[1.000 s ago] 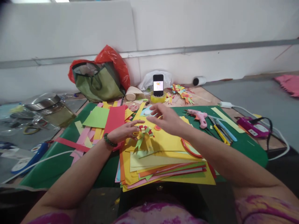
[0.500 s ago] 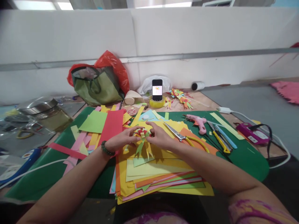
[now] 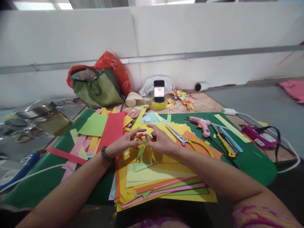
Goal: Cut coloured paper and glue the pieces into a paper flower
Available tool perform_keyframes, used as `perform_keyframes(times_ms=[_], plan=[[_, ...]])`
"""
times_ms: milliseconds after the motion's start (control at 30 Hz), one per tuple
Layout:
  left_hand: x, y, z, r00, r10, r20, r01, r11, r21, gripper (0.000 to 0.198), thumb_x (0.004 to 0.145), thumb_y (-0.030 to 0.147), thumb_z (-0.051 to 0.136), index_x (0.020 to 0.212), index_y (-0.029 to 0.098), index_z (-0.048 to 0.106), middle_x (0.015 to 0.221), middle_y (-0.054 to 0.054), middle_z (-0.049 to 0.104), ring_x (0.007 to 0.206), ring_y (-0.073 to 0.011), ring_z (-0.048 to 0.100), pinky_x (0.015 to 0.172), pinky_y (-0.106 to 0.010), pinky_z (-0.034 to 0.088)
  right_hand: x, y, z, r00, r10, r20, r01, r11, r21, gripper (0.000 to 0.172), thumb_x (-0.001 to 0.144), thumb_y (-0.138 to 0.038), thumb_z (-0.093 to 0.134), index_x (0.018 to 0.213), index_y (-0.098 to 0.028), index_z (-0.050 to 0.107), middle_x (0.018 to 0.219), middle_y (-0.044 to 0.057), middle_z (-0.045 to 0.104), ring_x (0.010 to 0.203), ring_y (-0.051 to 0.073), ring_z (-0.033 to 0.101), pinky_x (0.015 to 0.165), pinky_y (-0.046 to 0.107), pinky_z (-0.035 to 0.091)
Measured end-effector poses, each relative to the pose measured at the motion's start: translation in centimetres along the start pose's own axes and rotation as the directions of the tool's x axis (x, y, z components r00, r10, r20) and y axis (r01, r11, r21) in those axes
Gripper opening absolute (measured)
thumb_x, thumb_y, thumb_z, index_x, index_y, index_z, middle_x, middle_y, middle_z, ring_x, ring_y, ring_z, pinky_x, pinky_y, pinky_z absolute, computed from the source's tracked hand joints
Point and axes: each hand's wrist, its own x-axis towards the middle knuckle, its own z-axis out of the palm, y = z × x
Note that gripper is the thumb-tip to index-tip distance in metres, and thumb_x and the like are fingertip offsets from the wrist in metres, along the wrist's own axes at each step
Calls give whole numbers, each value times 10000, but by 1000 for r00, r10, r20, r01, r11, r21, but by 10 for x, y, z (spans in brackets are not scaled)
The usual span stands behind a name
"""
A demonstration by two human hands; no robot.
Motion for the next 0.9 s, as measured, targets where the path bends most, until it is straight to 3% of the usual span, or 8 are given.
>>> perform_keyframes(times_ms=[133, 267, 333, 633, 767, 900], plan=[[1, 1, -6, 984, 24, -176, -53, 985, -162, 473, 706, 329, 696, 1155, 202, 619, 978, -56, 652, 890, -176, 609, 741, -277, 472, 3, 8, 0, 1000, 5, -16, -4, 997, 83, 685, 721, -207, 548, 1377, -119, 371, 621, -68, 481, 567, 115, 455, 525, 225, 325], [7, -2, -16, 877, 39, -479, -205, 932, -300, 276, 615, 303, 736, 855, 170, 701, 859, -37, 681, 768, -141, 633, 700, -251, 489, 4, 10, -2, 999, 3, -53, 2, 997, 83, 667, 715, -188, 552, 1362, -141, 398, 594, -79, 459, 539, 104, 425, 503, 214, 311], [10, -4, -21, 831, 25, -555, -252, 907, -337, 247, 576, 288, 773, 779, 160, 716, 814, -34, 695, 706, -120, 629, 670, -235, 495, 4, 8, -3, 997, 1, -76, 3, 998, 61, 643, 716, -180, 546, 1345, -146, 420, 579, -87, 427, 529, 100, 416, 495, 212, 307], [16, -5, -22, 797, -12, -604, -321, 839, -439, 362, 510, 263, 871, 834, 145, 759, 772, -57, 744, 603, -99, 638, 649, -235, 541, 3, 3, -5, 997, -11, -83, 18, 996, 85, 596, 720, -237, 569, 1297, -138, 455, 586, -86, 432, 531, 101, 435, 505, 227, 333], [16, -1, -28, 722, 16, -692, -406, 819, -406, 326, 509, 294, 874, 767, 146, 741, 724, -39, 734, 548, -83, 614, 622, -230, 536, 5, 8, -7, 988, -23, -155, 61, 968, 244, 590, 710, -293, 608, 1264, -156, 457, 670, -57, 525, 571, 108, 496, 541, 246, 392], [12, 3, -35, 611, 100, -786, -504, 814, -288, 311, 533, 375, 859, 678, 152, 698, 637, -5, 696, 495, -67, 570, 557, -202, 502, 10, 10, -14, 951, -13, -308, 132, 919, 370, 558, 690, -312, 668, 1198, -197, 467, 822, -1, 646, 692, 150, 596, 615, 288, 480]])
